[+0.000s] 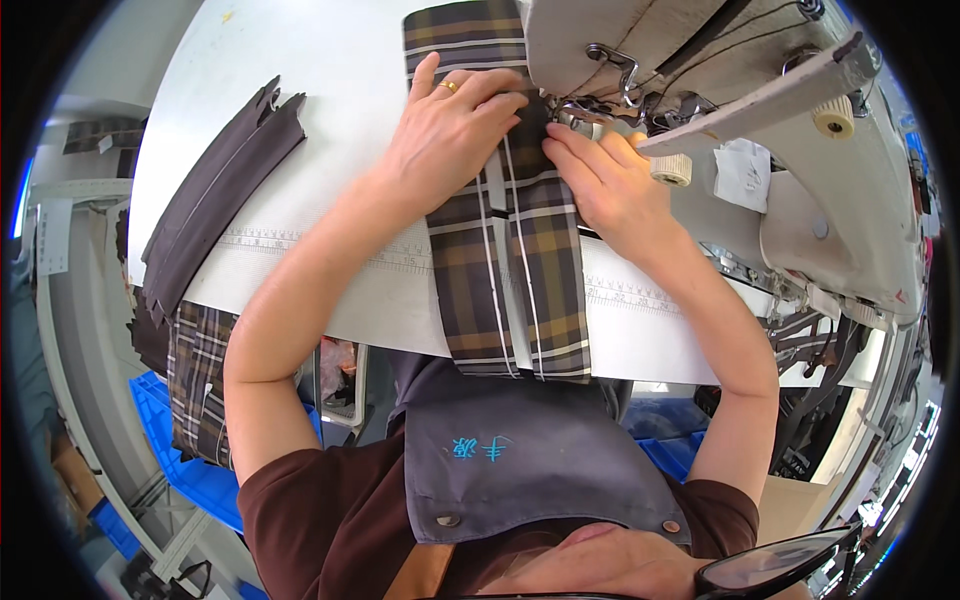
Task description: The person operates an industrial sewing machine to stitch zippers onto plaid fabric pieces. They align the zipper tape with the fabric edge, guide the material under the presser foot, and sew along the length of the zipper. After completing the stitch, they cut the thread and move the finished piece aside before picking up the next item.
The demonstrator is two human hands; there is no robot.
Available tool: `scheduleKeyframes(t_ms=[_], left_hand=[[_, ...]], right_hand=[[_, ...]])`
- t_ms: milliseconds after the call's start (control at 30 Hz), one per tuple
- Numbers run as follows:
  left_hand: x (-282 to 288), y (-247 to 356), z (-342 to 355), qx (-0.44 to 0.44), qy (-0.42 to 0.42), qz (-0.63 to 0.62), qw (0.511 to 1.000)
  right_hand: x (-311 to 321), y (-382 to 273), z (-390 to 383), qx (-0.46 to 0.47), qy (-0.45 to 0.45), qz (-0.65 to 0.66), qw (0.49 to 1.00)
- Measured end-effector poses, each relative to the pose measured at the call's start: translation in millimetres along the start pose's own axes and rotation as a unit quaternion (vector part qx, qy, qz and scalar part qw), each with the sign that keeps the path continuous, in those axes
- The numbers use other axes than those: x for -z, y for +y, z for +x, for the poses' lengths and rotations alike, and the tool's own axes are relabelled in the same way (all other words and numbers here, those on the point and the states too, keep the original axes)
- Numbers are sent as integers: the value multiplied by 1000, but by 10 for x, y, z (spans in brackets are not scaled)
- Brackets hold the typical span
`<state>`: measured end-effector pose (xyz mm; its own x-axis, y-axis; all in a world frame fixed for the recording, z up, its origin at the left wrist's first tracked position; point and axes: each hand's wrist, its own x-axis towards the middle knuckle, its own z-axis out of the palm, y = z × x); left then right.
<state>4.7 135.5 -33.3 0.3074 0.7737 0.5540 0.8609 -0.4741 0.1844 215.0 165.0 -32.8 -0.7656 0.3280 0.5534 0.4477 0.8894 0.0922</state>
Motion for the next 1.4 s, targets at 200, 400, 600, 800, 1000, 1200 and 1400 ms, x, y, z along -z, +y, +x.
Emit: scheduleKeyframes(t_ms=[200, 400, 600, 800, 1000, 1200, 1400], left_hand=[[30, 164, -124, -14, -28, -6, 999], [-30, 175, -121, -28, -31, -17, 999], [61, 230, -193, -49, -51, -3, 997], [81, 296, -142, -46, -83, -32, 995], [47, 332, -190, -42, -71, 41, 996], [106, 344, -181, -22, -77, 33, 996], [91, 354, -157, -26, -83, 18, 996]], right_hand=[[271, 12, -223, -21, -28, -49, 998], [116, 195, -196, -142, -65, -5, 988], [22, 321, -199, -174, -98, 3, 980], [175, 237, -179, -237, -33, 68, 969], [489, 65, -285, -167, -38, 47, 984], [1653, -233, -1540, -360, -50, 1, 932], [2120, 450, -2501, -429, -63, -155, 888]])
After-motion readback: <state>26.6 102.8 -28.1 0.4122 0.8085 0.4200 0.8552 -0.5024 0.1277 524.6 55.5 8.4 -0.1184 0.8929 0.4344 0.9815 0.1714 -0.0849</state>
